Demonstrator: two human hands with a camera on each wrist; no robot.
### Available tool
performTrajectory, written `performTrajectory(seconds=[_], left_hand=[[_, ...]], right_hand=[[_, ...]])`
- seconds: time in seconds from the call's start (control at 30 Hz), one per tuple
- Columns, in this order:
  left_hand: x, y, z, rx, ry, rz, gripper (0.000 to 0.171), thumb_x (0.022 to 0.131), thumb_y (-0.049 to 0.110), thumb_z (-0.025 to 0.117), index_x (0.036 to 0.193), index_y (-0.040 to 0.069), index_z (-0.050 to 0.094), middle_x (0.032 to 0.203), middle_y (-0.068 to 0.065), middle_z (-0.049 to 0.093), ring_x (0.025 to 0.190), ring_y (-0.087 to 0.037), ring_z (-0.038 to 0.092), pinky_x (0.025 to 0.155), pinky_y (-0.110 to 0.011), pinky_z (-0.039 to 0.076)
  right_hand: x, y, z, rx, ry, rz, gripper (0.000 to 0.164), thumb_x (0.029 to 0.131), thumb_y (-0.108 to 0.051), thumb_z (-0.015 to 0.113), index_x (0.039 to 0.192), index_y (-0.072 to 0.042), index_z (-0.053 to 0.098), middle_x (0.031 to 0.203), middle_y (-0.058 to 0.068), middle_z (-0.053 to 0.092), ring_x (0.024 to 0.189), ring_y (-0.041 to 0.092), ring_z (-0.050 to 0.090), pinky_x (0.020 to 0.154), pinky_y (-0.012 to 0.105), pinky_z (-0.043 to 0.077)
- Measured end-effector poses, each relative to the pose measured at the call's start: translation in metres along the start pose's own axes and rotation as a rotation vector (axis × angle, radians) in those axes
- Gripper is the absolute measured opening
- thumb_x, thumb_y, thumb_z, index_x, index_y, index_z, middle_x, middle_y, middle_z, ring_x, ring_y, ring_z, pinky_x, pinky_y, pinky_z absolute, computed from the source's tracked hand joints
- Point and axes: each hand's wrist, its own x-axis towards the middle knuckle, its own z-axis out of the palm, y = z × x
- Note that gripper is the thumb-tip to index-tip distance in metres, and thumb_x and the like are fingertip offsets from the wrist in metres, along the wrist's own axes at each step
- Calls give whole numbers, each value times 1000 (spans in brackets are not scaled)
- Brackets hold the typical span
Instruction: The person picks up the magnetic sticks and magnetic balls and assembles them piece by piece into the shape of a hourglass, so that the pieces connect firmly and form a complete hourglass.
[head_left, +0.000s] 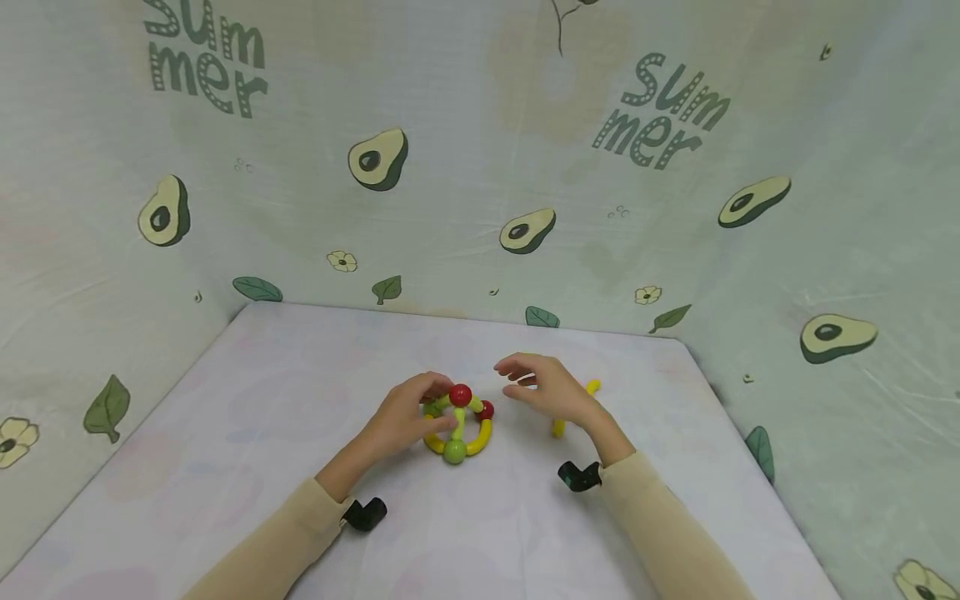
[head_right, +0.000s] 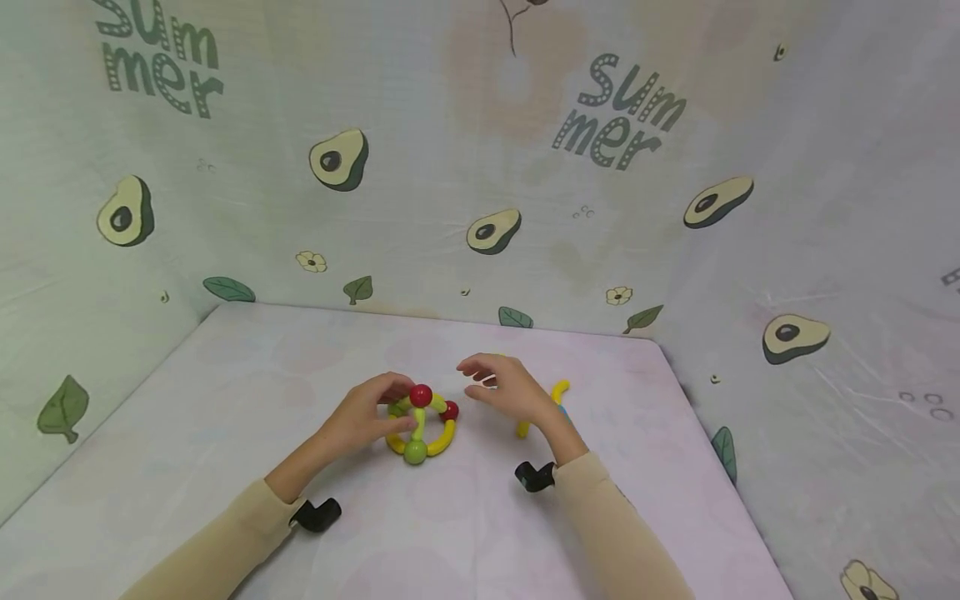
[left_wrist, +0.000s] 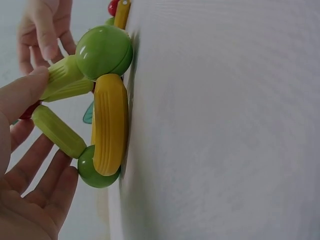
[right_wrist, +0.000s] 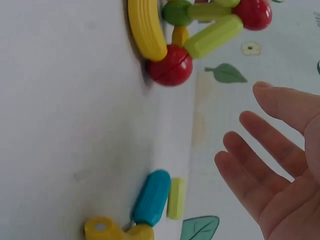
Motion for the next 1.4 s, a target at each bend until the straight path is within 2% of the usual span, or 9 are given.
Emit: performTrajectory(seconds=[0.13,0.3,0.6,0.7,0.9,1.13,1.4], left_hand=[[0,1,0,7,-2,12,54,86,28,92,133,21,65,125,8,69,116,-16,64,106,-42,55],[-1,1,0,8,0,23,55,86,28,92,133,21,65,124,7,69,115,-17,64,106,-43,55],[-2,-1,1,0,8,22,54,86,28,92,132,21,65,124,7,69,116,-17,64,107,-43,55],[-2,0,1,2,6,19,54,85,28,92,132,21,65,124,7,69,117,-18,64,107,-43,55],[-4,3,0,5,13,11,54,85,27,92,132,21,66,124,7,69,117,-18,64,107,-43,55],[-3,0,0,11,15,32,53,86,28,92,132,21,66,125,7,69,118,-18,65,106,-43,55],[-2,-2,-1,25,5,37,53,87,30,91,132,21,65,126,8,68,118,-16,64,106,-42,55]], right_hand=[[7,13,-14,-99,-11,31,42,100,-11,75,140,-6,64,140,18,66,127,42,62,107,53,54],[21,25,-23,-201,-38,106,46,100,-10,75,144,-8,63,145,13,63,133,41,57,111,55,50],[39,47,-23,-319,-82,244,46,102,-11,71,147,-12,62,153,14,57,141,38,51,117,57,44],[42,53,-21,-353,-102,264,46,101,-9,68,147,-11,62,153,15,57,141,38,51,118,58,42],[45,59,-17,-340,-100,273,41,101,-5,69,142,-10,67,142,14,64,131,35,58,115,53,48],[45,57,-16,-327,-99,268,26,100,-3,71,124,-10,77,123,8,73,117,29,63,108,48,53],[41,55,-17,-332,-99,264,20,102,-8,72,121,-14,77,119,7,73,110,26,64,104,46,56]])
